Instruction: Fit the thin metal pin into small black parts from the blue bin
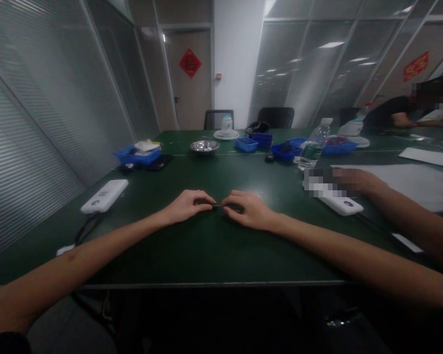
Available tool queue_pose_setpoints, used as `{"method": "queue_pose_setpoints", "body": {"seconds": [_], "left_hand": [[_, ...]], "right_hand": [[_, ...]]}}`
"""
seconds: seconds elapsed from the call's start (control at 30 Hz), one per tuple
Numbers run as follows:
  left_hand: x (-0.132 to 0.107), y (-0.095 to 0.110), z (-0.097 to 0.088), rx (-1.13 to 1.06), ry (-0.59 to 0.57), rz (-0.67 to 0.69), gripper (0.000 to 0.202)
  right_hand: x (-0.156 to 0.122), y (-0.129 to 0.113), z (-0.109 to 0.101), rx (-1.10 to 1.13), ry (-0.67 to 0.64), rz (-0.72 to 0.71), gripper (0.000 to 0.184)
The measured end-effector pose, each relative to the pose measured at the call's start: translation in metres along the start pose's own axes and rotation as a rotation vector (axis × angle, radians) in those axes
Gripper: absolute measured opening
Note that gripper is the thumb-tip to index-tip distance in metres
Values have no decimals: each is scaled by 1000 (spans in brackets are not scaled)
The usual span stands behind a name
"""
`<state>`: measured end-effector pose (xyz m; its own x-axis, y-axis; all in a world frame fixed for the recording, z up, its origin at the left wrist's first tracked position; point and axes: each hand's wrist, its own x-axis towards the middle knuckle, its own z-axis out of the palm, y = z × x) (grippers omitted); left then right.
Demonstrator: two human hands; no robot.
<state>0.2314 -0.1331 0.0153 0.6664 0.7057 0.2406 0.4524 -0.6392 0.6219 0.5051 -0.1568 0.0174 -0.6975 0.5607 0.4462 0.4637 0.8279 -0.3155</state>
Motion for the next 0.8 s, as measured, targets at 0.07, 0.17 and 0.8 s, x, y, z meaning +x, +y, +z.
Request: {"method": "queue_pose_setpoints", "body": {"seconds": [0.07, 0.17, 0.8], "left_hand": [[-1, -2, -4, -22, 3, -20, 24], [-1, -4, -7, -59, 21, -30, 23], [0, -6, 1, -132, 26, 64, 20]], "right_hand": [[0, 1, 0, -8, 14, 39, 22], [0, 2, 1, -28, 12, 77, 20], [4, 3, 4, 35, -54, -22, 25]]}}
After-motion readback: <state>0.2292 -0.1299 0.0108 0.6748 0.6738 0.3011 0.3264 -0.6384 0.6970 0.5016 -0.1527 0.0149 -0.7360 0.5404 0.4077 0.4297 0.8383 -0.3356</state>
